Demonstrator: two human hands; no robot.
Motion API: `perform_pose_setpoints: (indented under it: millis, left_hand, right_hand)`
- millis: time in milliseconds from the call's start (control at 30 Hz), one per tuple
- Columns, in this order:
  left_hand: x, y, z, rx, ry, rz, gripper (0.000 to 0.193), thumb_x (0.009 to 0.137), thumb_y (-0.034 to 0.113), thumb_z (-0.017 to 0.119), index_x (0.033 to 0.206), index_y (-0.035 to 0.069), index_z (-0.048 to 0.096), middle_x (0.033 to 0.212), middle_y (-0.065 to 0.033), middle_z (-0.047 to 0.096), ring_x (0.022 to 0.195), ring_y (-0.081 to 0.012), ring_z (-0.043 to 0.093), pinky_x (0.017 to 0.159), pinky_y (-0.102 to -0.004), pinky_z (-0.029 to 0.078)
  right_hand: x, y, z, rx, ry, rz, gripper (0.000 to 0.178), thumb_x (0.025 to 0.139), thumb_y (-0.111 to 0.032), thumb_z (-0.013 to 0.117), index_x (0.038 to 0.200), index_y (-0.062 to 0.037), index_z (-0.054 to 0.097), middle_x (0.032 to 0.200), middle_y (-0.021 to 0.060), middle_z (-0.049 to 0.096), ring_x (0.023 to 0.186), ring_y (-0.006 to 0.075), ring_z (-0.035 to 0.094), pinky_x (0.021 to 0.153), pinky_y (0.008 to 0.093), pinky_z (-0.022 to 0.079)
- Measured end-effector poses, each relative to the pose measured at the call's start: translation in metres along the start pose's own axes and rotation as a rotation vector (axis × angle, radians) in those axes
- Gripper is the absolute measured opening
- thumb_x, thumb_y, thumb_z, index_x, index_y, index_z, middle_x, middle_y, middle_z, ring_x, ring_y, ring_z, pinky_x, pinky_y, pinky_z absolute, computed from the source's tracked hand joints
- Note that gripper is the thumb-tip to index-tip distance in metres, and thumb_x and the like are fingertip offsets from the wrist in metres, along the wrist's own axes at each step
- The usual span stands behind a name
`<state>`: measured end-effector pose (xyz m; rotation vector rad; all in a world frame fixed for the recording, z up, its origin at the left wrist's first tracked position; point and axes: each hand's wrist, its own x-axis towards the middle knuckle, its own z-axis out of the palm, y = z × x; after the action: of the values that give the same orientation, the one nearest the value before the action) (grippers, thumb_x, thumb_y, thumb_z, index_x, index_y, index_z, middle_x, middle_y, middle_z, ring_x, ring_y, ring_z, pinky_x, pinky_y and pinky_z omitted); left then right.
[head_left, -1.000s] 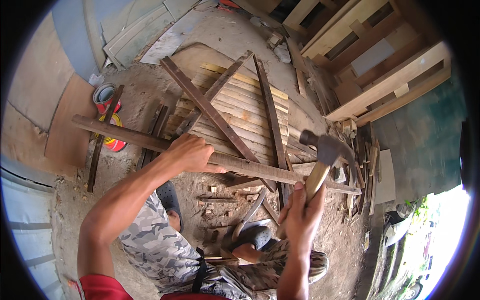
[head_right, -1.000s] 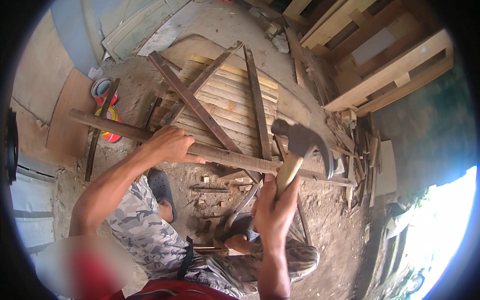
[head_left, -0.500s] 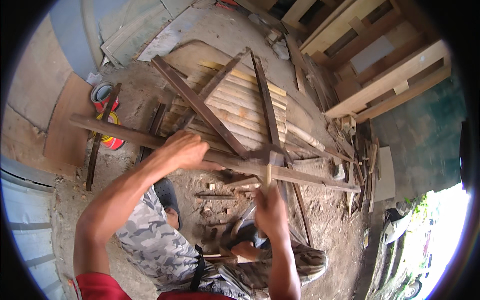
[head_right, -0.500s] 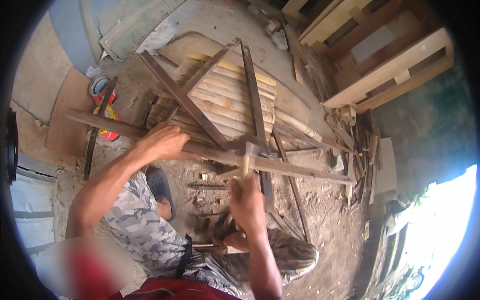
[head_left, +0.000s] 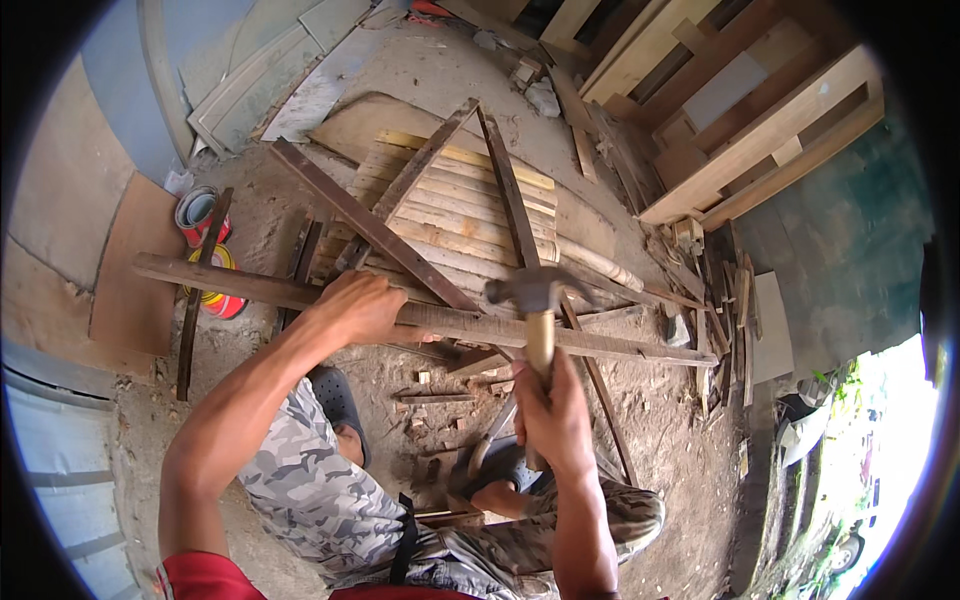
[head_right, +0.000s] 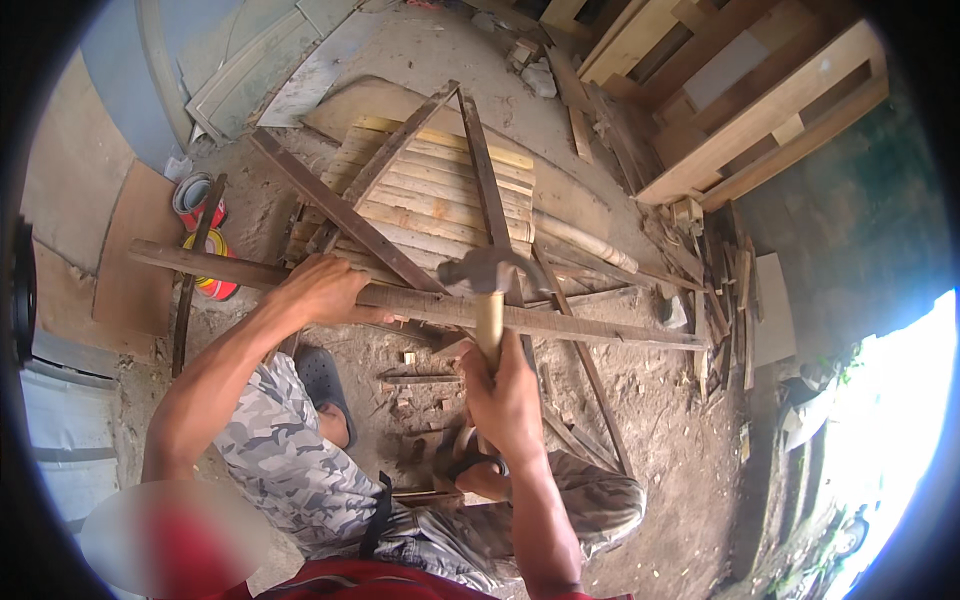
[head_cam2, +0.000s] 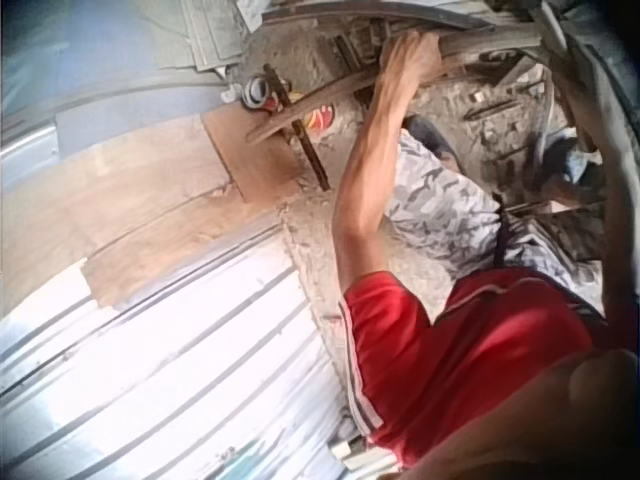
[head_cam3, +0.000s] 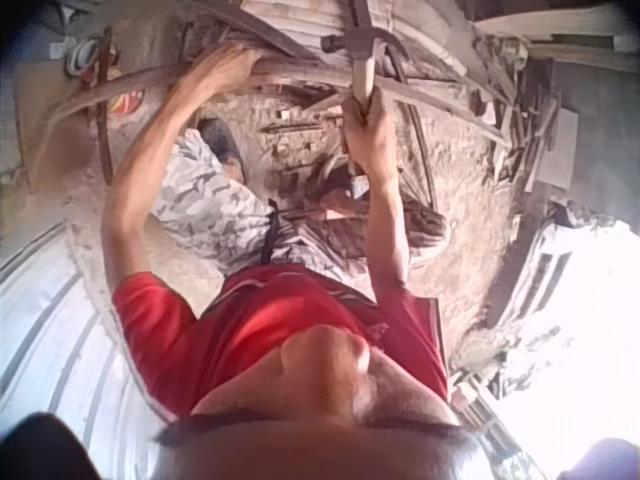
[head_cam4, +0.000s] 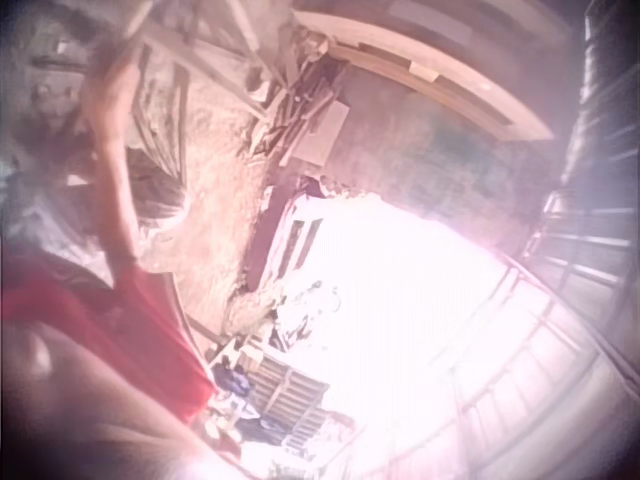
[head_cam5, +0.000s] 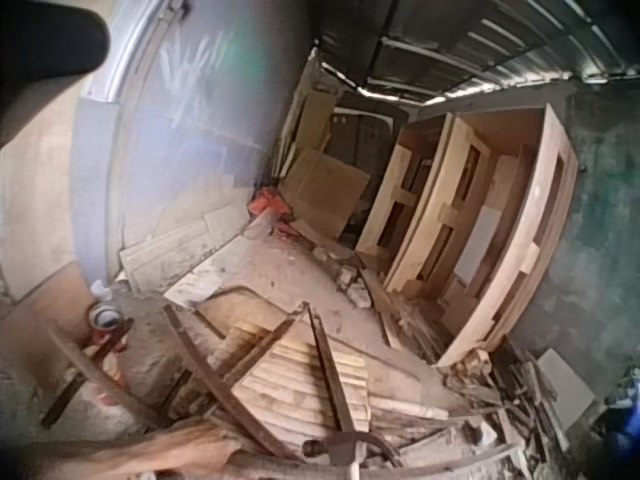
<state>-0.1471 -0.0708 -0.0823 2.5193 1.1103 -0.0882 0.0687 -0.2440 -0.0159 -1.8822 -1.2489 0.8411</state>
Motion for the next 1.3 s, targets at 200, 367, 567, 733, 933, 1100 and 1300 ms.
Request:
perform_pose_setpoints:
  millis: [200,367,567,733,933,1100,1300]
  left_hand:
    - [-0.007,0.003,-0.008,-0.024,0.041,0.012,0.075,0.072,0.065,0.072,0.094,-0.006,0.063,0.068,-0.0238,0.064,0.073,-0.0383,0.068,0.075,-0.0453,0.054]
    - [-0.001,-0.001,0.004,0.062,0.28,0.242,0.074,0.074,0.052,0.079,0.118,-0.002,0.055,0.089,-0.0181,0.065,0.08,-0.026,0.067,0.076,-0.0426,0.056]
    - [-0.009,0.006,0.008,0.199,0.389,0.109,0.057,0.091,0.059,0.052,0.116,0.008,0.062,0.112,-0.0123,0.062,0.105,-0.0244,0.062,0.095,-0.0477,0.045]
    - [0.003,0.005,0.002,0.082,0.41,0.05,0.06,0.091,0.061,0.052,0.111,0.006,0.064,0.096,-0.0172,0.069,0.089,-0.0323,0.068,0.085,-0.0482,0.05]
    - [0.004,0.01,-0.007,0.094,0.333,0.127,0.066,0.078,0.06,0.07,0.107,0.0,0.065,0.088,-0.0221,0.07,0.08,-0.0409,0.068,0.074,-0.0489,0.052]
    - [-0.009,0.037,-0.013,0.118,0.261,0.052,0.061,0.079,0.053,0.072,0.104,-0.002,0.065,0.083,-0.0235,0.069,0.078,-0.0426,0.067,0.069,-0.0488,0.052]
    - [-0.053,0.093,-0.013,0.119,0.285,0.13,0.06,0.081,0.054,0.071,0.104,-0.001,0.064,0.078,-0.0247,0.067,0.073,-0.042,0.067,0.067,-0.0476,0.053]
  right_hand:
    - [-0.027,-0.018,-0.029,0.283,0.208,-0.008,0.023,0.098,-0.016,0.059,0.112,-0.0004,0.048,0.066,0.0001,0.052,0.041,0.0043,0.046,0.034,0.0217,0.036]
    - [-0.046,0.043,-0.057,0.214,0.298,0.048,0.033,0.094,-0.018,0.066,0.114,0.0015,0.05,0.068,0.001,0.052,0.041,0.005,0.046,0.034,0.0216,0.036]
    - [-0.07,0.122,-0.079,0.328,0.491,0.125,0.034,0.094,-0.015,0.063,0.119,0.0034,0.048,0.057,-0.0011,0.05,0.038,0.0063,0.044,0.032,0.0221,0.036]
    - [-0.074,0.161,-0.09,0.444,0.538,0.159,0.032,0.095,-0.019,0.064,0.117,-0.0008,0.049,0.064,0.0005,0.048,0.04,0.0081,0.044,0.034,0.0236,0.037]
    - [-0.066,0.169,-0.087,0.595,0.517,0.177,0.031,0.094,-0.019,0.066,0.112,-0.0005,0.049,0.063,0.0011,0.049,0.04,0.01,0.046,0.034,0.0243,0.038]
    - [-0.065,0.174,-0.085,0.673,0.535,0.121,0.035,0.093,-0.018,0.067,0.115,0.0001,0.046,0.063,0.0019,0.049,0.039,0.0114,0.047,0.035,0.0249,0.037]
    - [-0.076,0.17,-0.08,0.741,0.715,-0.042,0.04,0.095,-0.019,0.064,0.122,0.0011,0.041,0.066,0.0033,0.051,0.041,0.0103,0.047,0.037,0.0236,0.038]
